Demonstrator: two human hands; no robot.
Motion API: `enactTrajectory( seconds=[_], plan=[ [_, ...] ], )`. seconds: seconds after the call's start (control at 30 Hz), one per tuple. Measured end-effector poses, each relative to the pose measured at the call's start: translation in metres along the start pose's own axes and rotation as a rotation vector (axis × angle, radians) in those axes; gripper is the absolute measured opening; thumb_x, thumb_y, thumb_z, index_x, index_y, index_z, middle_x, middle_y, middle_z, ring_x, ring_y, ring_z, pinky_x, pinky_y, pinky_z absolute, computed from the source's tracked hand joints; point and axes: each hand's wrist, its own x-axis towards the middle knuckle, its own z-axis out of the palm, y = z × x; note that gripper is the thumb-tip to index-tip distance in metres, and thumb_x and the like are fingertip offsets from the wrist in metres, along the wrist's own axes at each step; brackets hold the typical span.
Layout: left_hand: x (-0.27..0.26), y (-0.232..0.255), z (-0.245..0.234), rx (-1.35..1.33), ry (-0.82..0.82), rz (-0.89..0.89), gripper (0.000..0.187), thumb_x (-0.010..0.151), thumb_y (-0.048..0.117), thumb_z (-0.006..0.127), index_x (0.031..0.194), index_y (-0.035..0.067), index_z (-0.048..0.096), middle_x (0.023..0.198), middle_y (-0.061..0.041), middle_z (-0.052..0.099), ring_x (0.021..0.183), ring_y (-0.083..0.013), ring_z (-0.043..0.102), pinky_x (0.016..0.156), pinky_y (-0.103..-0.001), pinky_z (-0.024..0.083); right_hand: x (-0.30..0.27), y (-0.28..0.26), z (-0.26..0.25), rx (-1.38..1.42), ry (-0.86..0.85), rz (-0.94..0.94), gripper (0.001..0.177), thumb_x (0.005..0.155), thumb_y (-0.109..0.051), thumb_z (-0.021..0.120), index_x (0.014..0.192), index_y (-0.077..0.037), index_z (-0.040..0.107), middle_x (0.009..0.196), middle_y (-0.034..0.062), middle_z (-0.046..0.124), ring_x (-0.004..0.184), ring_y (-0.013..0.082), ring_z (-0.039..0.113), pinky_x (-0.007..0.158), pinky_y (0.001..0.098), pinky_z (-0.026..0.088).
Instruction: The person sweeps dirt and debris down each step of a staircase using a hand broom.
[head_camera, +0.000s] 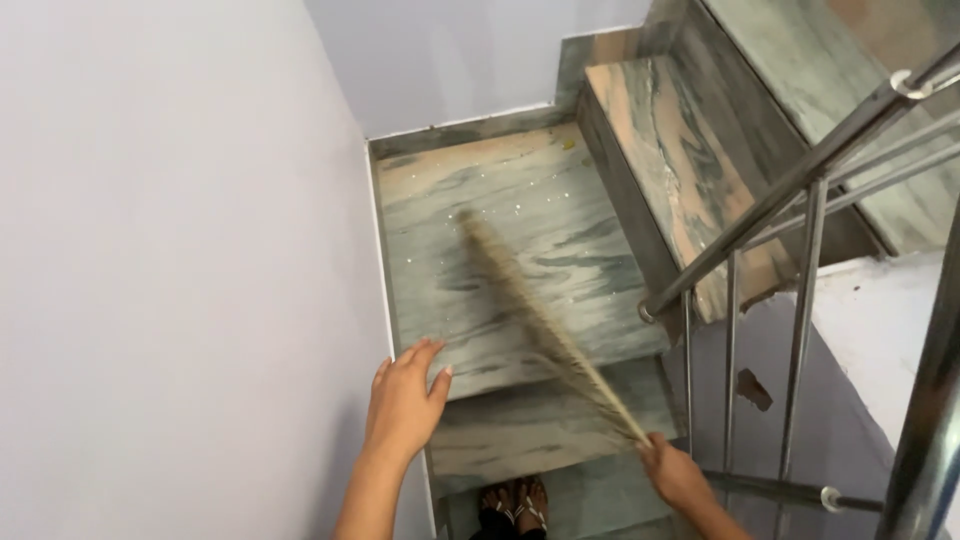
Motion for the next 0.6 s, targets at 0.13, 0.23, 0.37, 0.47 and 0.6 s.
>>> enactTrajectory(
  seconds=[0.13,0.23,0.37,0.47,0.6],
  plan=[
    [0.007,0.003,-0.009,-0.002,0.037,-0.002,0.054,0.116,0.036,0.074,0.167,0.016,0.077,0.177,-0.013,0.071,0.166,-0.0344,0.063,0.146,-0.06,0.033,0.035,0.082,0.027,-0.366,0.128,-0.231,0.042,0.13,-0.044,0.053,0.155,-0.014,0.069,0.125,0.02,0.095,0.123,0.0432,0.09,0.105,0.0537,0.068],
    [0.008,0.007,-0.01,0.0,0.029,-0.008,0.056,0.116,0.036,0.073,0.168,0.016,0.076,0.177,-0.013,0.071,0.166,-0.0346,0.063,0.147,-0.06,0.033,0.064,0.063,0.056,-0.433,0.092,-0.127,0.037,0.131,-0.035,0.053,0.153,-0.01,0.071,0.134,0.0234,0.085,0.128,0.0485,0.083,0.104,0.057,0.065],
    [0.011,0.004,-0.011,-0.005,0.022,-0.005,0.057,0.116,0.036,0.073,0.17,0.017,0.077,0.177,-0.012,0.071,0.165,-0.0349,0.063,0.147,-0.06,0.033,0.07,0.038,0.108,-0.685,0.012,-0.5,0.042,0.133,-0.025,0.042,0.156,0.009,0.053,0.133,0.0226,0.071,0.116,0.0368,0.072,0.1,0.047,0.055],
    [0.011,0.009,-0.011,-0.019,0.032,0.009,0.057,0.116,0.036,0.074,0.17,0.017,0.077,0.176,-0.013,0.071,0.165,-0.0351,0.063,0.147,-0.06,0.033,0.091,-0.002,0.102,0.003,-0.052,-0.067,0.057,0.119,-0.043,0.068,0.158,-0.002,0.071,0.129,0.0274,0.085,0.12,0.0454,0.082,0.105,0.0567,0.066],
    [0.012,0.011,-0.012,-0.02,0.035,-0.009,0.054,0.116,0.036,0.073,0.167,0.016,0.076,0.176,-0.013,0.071,0.166,-0.0347,0.062,0.147,-0.06,0.033,0.05,-0.051,0.018,0.139,-0.045,0.008,0.059,0.119,-0.048,0.067,0.157,-0.004,0.077,0.116,0.021,0.088,0.107,0.0371,0.084,0.098,0.0554,0.065]
  ],
)
